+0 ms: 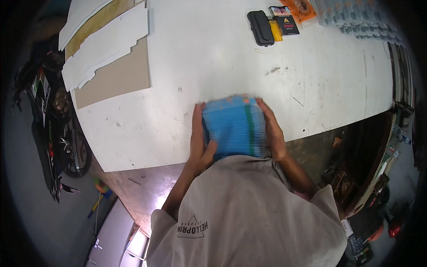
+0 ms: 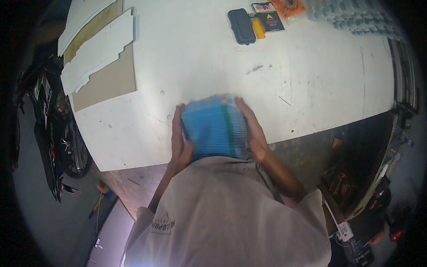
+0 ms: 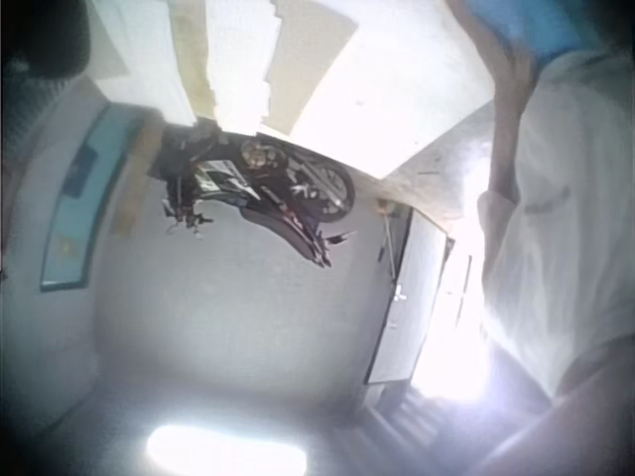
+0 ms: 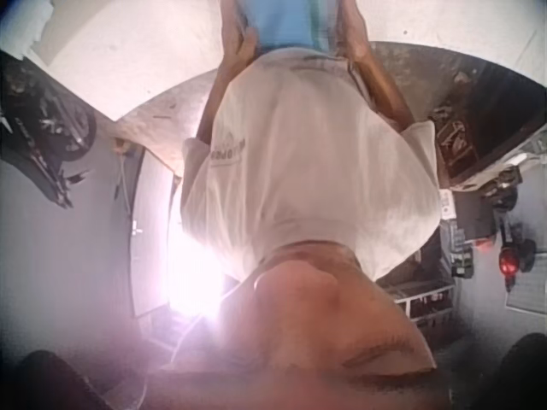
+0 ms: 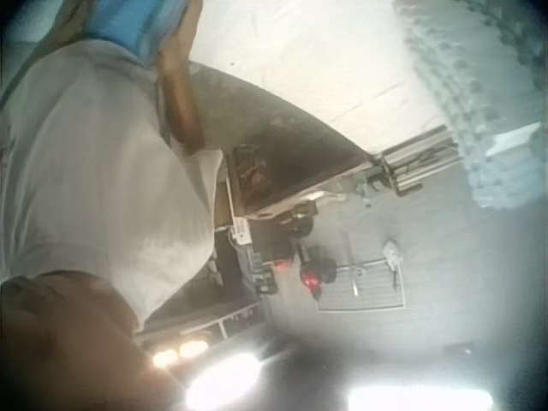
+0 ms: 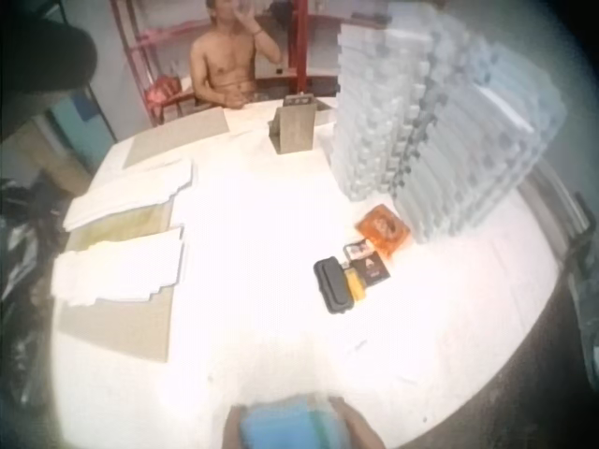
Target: The person applies glue to small blue paper sheets and stacks them one by one on a table. They then gather the stack, align the edges, and place the bundle into a plastic bag.
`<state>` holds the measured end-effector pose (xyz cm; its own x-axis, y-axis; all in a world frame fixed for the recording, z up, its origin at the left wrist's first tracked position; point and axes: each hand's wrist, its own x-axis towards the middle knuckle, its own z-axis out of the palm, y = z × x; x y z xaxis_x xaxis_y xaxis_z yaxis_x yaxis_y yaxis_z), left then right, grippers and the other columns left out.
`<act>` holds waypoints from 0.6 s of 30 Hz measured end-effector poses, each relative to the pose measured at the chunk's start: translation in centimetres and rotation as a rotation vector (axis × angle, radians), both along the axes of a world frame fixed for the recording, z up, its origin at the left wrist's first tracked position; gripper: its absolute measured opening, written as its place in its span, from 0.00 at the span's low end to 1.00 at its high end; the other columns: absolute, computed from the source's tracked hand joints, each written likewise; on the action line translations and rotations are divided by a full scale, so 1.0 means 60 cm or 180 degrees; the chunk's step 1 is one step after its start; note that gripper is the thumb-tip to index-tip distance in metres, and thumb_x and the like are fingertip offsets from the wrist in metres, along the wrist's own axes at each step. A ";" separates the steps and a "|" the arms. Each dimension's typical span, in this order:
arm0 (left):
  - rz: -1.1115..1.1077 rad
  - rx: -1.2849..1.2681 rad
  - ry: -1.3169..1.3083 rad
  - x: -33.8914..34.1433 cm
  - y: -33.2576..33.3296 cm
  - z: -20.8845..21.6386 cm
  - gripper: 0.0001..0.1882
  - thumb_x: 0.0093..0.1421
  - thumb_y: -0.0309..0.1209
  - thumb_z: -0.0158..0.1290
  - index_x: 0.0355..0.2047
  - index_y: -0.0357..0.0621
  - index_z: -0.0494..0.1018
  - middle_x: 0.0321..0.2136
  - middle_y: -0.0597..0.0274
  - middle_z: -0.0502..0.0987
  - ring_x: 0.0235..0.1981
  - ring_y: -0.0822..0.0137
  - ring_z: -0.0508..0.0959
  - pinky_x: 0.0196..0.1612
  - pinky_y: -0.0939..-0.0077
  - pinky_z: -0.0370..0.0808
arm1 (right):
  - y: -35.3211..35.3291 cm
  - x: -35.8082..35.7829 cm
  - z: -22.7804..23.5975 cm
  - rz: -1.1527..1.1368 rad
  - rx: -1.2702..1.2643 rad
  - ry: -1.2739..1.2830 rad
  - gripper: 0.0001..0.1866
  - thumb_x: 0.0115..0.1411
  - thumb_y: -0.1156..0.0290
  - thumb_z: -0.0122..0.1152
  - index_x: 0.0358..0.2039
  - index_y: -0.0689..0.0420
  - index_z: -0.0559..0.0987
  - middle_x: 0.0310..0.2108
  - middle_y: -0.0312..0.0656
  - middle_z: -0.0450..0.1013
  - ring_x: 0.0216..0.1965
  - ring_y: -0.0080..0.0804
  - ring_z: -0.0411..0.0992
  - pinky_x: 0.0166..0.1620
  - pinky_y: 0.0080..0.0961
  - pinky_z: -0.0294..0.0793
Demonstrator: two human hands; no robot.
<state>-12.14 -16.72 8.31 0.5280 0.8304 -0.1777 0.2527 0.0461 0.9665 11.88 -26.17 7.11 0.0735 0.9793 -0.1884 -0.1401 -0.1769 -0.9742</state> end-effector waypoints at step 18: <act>0.0483 0.0426 -0.0069 0.008 -0.022 -0.024 0.47 0.64 0.46 0.56 0.73 0.32 0.48 0.60 0.40 0.68 0.66 0.42 0.64 0.74 0.44 0.47 | 0.001 -0.007 -0.014 -0.0382 0.0119 -0.0397 0.45 0.69 0.45 0.50 0.72 0.69 0.54 0.68 0.62 0.57 0.71 0.51 0.56 0.71 0.42 0.53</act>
